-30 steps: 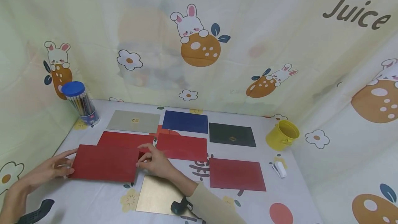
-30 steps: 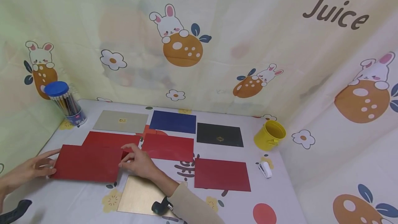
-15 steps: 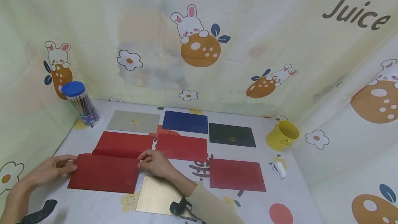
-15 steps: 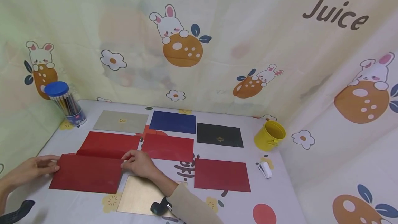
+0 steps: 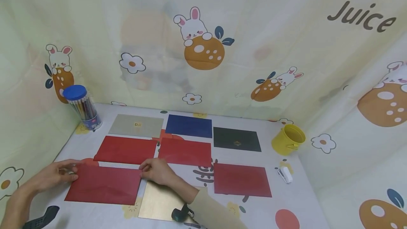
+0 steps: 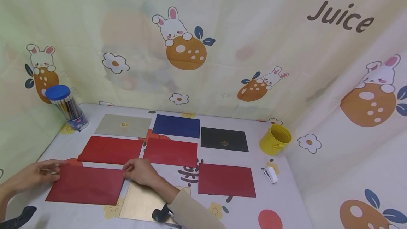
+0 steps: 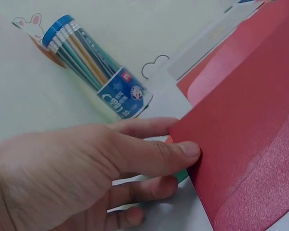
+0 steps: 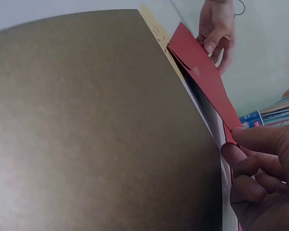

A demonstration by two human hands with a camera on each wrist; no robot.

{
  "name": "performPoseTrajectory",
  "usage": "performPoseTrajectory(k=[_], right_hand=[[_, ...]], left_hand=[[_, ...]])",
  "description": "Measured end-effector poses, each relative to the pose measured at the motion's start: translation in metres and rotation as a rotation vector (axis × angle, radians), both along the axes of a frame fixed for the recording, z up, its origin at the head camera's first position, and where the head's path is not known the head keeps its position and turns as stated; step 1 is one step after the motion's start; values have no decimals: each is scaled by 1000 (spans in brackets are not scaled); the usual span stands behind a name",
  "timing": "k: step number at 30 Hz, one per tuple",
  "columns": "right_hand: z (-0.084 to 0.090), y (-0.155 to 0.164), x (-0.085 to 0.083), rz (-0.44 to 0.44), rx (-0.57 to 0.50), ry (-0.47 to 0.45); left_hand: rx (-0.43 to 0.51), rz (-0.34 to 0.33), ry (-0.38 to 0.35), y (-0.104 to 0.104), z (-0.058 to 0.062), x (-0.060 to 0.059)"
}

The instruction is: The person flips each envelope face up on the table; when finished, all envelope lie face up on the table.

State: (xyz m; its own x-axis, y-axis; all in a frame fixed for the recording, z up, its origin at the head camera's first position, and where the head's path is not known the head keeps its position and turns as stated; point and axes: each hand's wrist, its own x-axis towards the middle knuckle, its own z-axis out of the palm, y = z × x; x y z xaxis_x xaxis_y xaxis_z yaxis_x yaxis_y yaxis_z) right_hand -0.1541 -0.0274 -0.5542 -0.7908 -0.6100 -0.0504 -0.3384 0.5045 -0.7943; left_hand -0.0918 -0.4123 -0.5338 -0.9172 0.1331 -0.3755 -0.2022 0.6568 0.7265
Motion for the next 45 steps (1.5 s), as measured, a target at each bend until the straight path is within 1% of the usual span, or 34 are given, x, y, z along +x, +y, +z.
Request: performPoseTrajectory(k=[5,8,18,26,28,30,33,35,37,40,42,45], right_hand=[[3,-2,0,3,49,32],[5,-4,1,4,70,42],[8,-5,2,1,62,13],[6,-3,-1,6,54,14],[7,0,-2,11,46,14],[8,4,-4,13,37,19],[14,13,-8,4,9,-1],[18,22,-13,-5,-22,-14],[24,33,-18,-18,-56,-33],[27,57,-28,-50,-95,-36],[30,74,-36,-86,-103,-34],[31,107,-46,-166,-98,-33]], left_hand=[[-63,-13,9,1,-3,-2],[-86,-2,7,1,-3,-2],[-75,6,-3,2,-3,-3],[-97,3,-4,2,-3,-7],[-85,10,-3,3,-2,-9],[-52,24,1,7,-1,-10],[9,51,12,17,2,-15],[32,63,27,28,6,-21],[32,57,70,43,11,-29],[31,35,170,69,19,-41],[49,15,228,85,23,-50],[80,-24,270,111,24,-66]])
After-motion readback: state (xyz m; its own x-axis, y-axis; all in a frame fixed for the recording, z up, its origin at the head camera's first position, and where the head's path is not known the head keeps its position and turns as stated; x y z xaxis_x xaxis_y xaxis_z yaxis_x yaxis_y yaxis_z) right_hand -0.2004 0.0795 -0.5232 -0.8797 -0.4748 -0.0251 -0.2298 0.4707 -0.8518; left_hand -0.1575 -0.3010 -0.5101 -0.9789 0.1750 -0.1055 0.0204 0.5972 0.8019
